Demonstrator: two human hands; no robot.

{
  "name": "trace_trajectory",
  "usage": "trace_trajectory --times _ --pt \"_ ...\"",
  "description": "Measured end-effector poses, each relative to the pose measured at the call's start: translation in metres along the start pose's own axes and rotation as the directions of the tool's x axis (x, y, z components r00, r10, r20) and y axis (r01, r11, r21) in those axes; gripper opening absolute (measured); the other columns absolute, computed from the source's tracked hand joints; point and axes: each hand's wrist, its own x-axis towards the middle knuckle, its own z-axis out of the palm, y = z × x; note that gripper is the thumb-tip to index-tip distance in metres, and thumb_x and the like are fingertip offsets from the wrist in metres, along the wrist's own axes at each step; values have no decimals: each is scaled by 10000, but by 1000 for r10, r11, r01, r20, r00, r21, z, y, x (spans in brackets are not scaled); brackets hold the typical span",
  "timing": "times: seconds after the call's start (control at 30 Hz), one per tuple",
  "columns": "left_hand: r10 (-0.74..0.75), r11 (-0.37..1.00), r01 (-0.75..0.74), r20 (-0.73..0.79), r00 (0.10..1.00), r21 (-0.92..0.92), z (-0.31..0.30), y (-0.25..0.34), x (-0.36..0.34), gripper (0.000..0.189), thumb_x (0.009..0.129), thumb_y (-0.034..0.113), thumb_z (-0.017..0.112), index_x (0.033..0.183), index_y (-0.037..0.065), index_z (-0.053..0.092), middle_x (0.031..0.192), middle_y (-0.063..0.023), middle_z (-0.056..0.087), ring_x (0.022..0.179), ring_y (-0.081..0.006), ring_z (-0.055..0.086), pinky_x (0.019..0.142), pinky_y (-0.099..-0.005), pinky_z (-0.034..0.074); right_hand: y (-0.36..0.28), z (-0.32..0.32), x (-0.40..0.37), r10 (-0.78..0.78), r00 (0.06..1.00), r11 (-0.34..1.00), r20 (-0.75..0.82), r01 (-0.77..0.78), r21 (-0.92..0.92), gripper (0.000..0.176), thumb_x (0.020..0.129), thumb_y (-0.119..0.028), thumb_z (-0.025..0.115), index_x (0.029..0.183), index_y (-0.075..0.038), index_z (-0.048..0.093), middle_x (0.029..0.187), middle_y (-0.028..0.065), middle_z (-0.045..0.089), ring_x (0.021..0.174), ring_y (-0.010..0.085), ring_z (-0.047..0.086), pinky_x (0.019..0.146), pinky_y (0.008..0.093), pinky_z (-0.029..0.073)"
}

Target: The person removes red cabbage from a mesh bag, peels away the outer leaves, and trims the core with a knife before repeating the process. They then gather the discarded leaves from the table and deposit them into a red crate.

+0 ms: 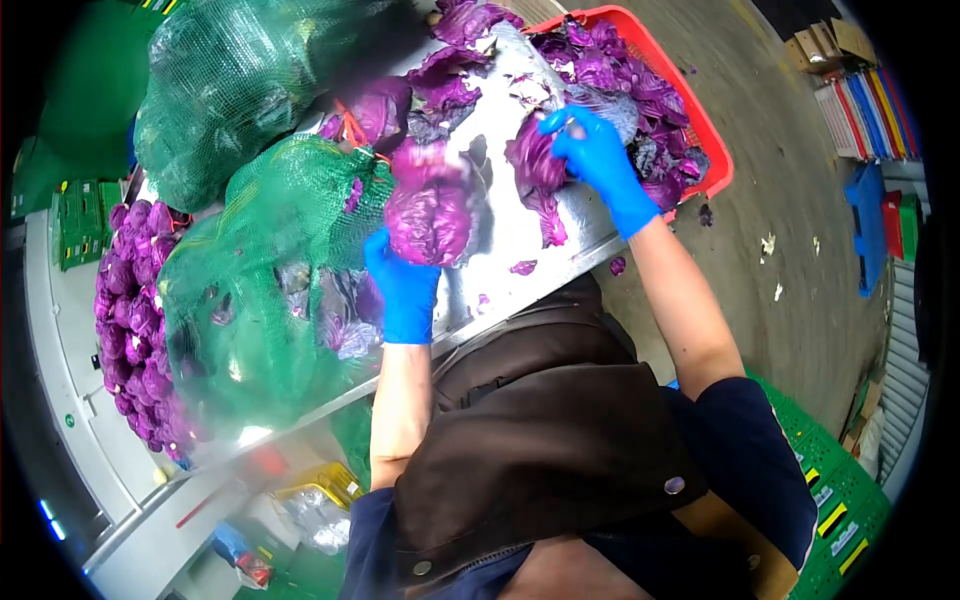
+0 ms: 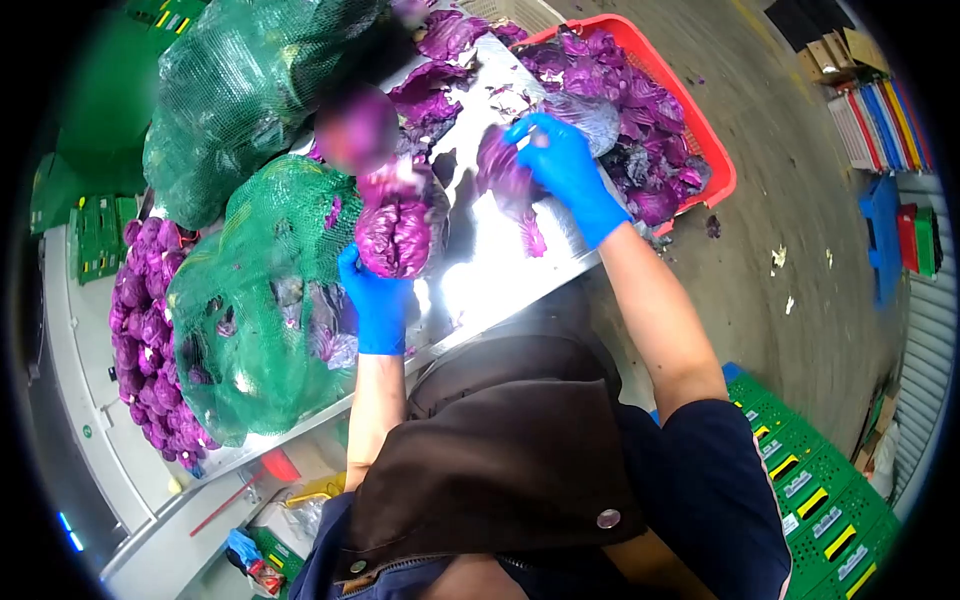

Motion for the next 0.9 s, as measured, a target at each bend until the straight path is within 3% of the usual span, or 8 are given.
trace_trajectory --times 0.1,0.27,0.33,0.43,0.63,0.77,0.87,0.9 --pt "49 980 3 254 966 -200 17 -2 -5 477 846 265 528 1255 20 548 1164 -135 629 1062 -300 597 980 -431 455 11 -2 14 -342 939 862 -32 300 -407 430 796 -186 698 1214 -145 603 998 104 652 779 235 611 727 334 492" --pt "319 846 -165 -234 918 507 39 -14 -4 496 919 260 430 1345 12 478 1271 -154 572 1114 -282 579 982 -426 462 -61 56 -28 -221 909 896 353 332 -294 437 810 -321 703 1204 -160 607 1064 153 657 916 329 658 808 387 519" --pt "232 813 -250 101 968 526 6 -6 3 822 662 330 656 1374 -14 428 1334 -155 512 1222 -301 510 1055 -434 404 -54 67 -23 -276 887 868 371 396 -301 320 829 -257 666 1121 -131 636 981 154 675 880 327 668 767 398 527" --pt "134 867 -185 142 981 462 17 4 -9 837 615 253 624 1377 -26 416 1338 -177 503 1228 -327 502 1072 -444 383 -20 59 2 -376 898 902 227 411 -133 145 863 -80 527 938 -85 650 774 169 644 708 340 657 638 382 515" --pt "172 985 -171 -26 985 9 7 16 -12 721 726 292 619 1357 -2 431 1312 -178 507 1158 -332 544 1001 -464 451 2 13 9 -167 978 712 122 206 -671 209 801 -183 613 982 -80 627 910 189 658 821 396 634 676 465 508" --pt "482 -209 -389 441 757 897 41 14 -21 800 615 184 863 1304 41 483 1248 -124 553 1025 -225 619 857 -353 541 -68 44 -15 -265 878 949 399 310 -51 627 763 -147 729 1352 -151 513 1130 116 650 944 219 608 881 349 480" --pt "300 -222 -353 409 862 909 31 18 -25 930 544 237 921 1336 49 470 1281 -121 558 1184 -252 538 1054 -391 399 -85 71 -13 -252 747 955 616 294 35 718 761 -195 779 1409 -192 473 1127 -13 627 723 99 470 882 267 446" --pt "237 294 -369 307 922 882 41 19 -27 868 613 246 875 1350 51 460 1321 -123 533 1226 -267 504 1082 -407 361 -84 71 -14 -247 772 966 586 241 91 664 759 -227 786 1364 -170 516 1057 10 645 744 116 511 859 279 461"
